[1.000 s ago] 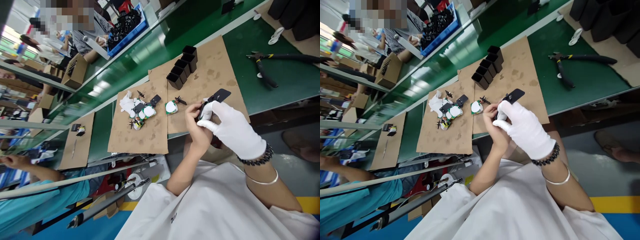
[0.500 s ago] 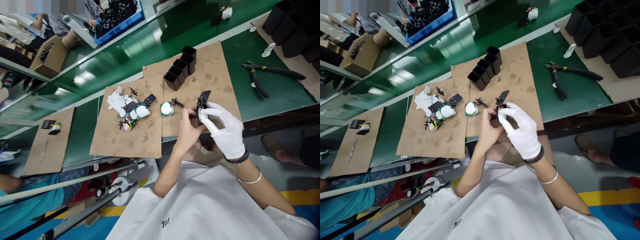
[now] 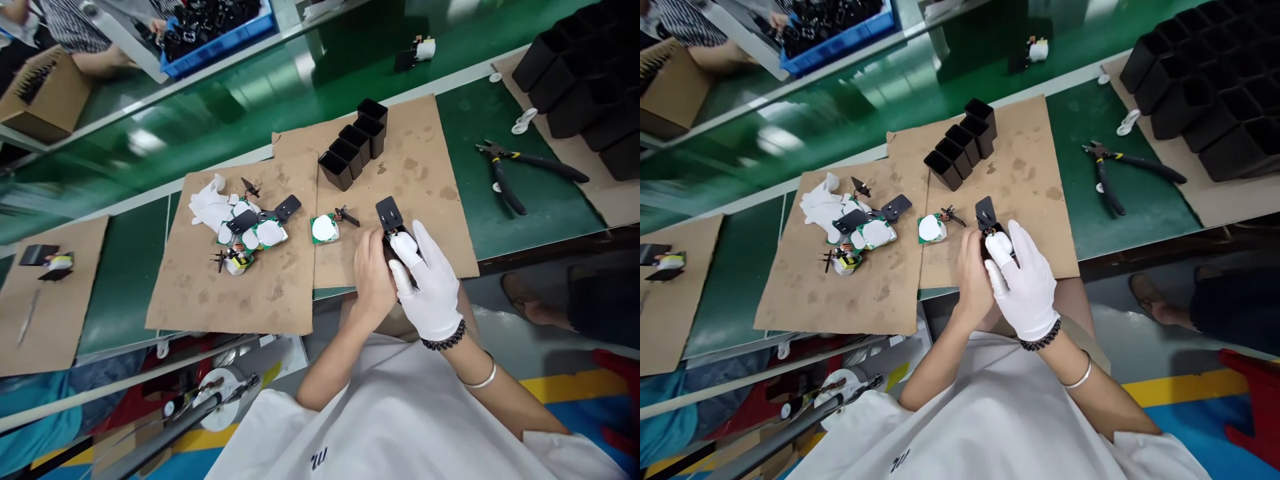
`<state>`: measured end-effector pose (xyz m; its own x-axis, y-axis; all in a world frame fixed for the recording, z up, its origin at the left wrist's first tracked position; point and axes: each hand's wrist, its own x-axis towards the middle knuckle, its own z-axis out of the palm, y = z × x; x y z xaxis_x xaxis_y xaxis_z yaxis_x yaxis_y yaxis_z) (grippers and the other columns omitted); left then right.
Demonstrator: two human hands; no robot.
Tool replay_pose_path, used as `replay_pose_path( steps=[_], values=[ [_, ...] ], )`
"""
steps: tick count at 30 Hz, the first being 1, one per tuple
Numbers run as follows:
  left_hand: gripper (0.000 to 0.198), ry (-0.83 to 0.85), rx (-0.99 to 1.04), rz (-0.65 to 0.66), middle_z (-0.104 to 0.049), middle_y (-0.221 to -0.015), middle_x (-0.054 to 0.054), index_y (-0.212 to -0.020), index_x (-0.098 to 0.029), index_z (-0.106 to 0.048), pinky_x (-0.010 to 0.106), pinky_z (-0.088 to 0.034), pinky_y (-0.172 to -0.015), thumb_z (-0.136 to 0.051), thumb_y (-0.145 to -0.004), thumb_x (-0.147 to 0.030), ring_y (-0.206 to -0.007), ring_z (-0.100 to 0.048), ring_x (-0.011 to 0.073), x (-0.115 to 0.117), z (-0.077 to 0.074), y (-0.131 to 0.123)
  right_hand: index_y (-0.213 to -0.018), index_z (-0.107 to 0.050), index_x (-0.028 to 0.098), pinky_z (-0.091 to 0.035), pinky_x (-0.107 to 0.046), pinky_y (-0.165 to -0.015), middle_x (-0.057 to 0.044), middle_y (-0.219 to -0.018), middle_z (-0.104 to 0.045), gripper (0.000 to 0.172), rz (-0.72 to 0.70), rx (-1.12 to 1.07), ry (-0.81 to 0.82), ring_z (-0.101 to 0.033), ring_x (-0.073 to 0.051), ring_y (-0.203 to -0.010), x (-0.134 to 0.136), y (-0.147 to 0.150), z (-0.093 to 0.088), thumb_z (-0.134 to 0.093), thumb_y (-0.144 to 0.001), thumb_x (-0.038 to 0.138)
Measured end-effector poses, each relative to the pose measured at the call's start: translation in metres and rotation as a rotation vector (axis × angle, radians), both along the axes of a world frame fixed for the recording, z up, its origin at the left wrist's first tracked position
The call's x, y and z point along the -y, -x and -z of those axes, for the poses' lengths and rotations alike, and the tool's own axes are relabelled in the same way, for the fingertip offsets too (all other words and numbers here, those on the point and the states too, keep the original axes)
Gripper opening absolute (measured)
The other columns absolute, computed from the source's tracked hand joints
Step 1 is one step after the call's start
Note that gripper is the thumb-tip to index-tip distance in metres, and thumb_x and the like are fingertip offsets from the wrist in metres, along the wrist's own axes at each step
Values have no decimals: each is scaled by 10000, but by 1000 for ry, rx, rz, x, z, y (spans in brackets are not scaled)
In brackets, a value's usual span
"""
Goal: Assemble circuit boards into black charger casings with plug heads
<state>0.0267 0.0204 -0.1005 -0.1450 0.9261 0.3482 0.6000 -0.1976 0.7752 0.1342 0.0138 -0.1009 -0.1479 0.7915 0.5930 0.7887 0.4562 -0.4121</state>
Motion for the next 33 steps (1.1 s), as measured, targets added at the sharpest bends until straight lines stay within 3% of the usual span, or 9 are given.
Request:
replay_pose_path(
  steps=[6, 10, 12, 14, 17, 21, 23, 29, 33],
  values=[
    [380, 43, 66, 96, -633, -1196, 160, -1195, -170, -569, 454, -525, -925, -649, -891, -384, -1094, -633, 313, -2, -6, 7, -1366, -639, 250, -562, -472, -1070, -150, -1559, -499, 407, -125, -144, 67, -570, -318, -1376, -4, -15, -10, -611, -961, 286],
    [597, 132, 203, 405, -650, -1228, 137, -1152, -205, -638, 451, -535, -1006, -866, -699, -519, -1178, -639, 319, -4, -8, 28, -1413, -607, 286, -444, -503, -1198, -89, -1615, -433, 474, -355, -305, 104, -448, -292, -1481, -28, -52, -42, -651, -941, 271],
    [661, 191, 283, 573, -655, -1255, 129, -1165, -217, -661, 446, -520, -1057, -886, -652, -567, -1228, -630, 316, -5, -10, 40, -1337, -671, 318, -449, -500, -1196, -42, -1567, -505, 406, -531, -285, 283, -474, -286, -1463, -45, -68, -58, -683, -932, 337],
    [708, 251, 346, 679, -657, -1255, 132, -1179, -213, -672, 446, -520, -1065, -877, -634, -616, -1221, -641, 317, -6, -11, 48, -1210, -749, 326, -533, -442, -1124, -15, -1418, -651, 311, -666, -298, 506, -616, -261, -1330, -59, -77, -68, -702, -920, 428],
    [746, 285, 348, 723, -648, -1260, 143, -1173, -202, -679, 458, -518, -1060, -891, -598, -627, -1225, -637, 332, -6, -12, 51, -1068, -806, 296, -618, -373, -1003, -4, -1145, -783, 322, -696, -384, 751, -745, -228, -1101, -69, -78, -73, -729, -867, 535],
    [684, 195, 241, 563, -655, -1126, 109, -1117, -191, -661, 424, -553, -944, -923, -597, -550, -1079, -654, 291, -2, -16, 38, -1031, -819, 261, -631, -377, -989, -14, -1070, -799, 337, -612, -529, 905, -760, -246, -1059, -61, -75, -71, -810, -788, 495],
    [604, 111, 171, 408, -636, -1023, 69, -1080, -189, -644, 372, -555, -853, -925, -629, -478, -957, -641, 240, 2, -16, 24, -1021, -821, 244, -632, -377, -990, -21, -1084, -796, 268, -513, -556, 843, -760, -252, -1057, -48, -73, -69, -798, -819, 419],
    [335, -92, 44, -84, -580, -962, 47, -1003, -195, -588, 349, -511, -819, -802, -760, -281, -910, -588, 223, 8, -5, -23, -1083, -795, 219, -635, -359, -882, -66, -1133, -784, 218, -64, -102, 100, -765, -245, -974, -1, -40, -54, -620, -958, 183],
    [98, -81, 23, -155, -579, -946, 59, -983, -198, -563, 349, -494, -786, -611, -899, -212, -871, -568, 218, 8, -2, -31, -1086, -755, 183, -632, -360, -814, -98, -1120, -782, 211, 58, 95, -109, -758, -248, -938, 9, -21, -41, -618, -943, 114]
  ],
)
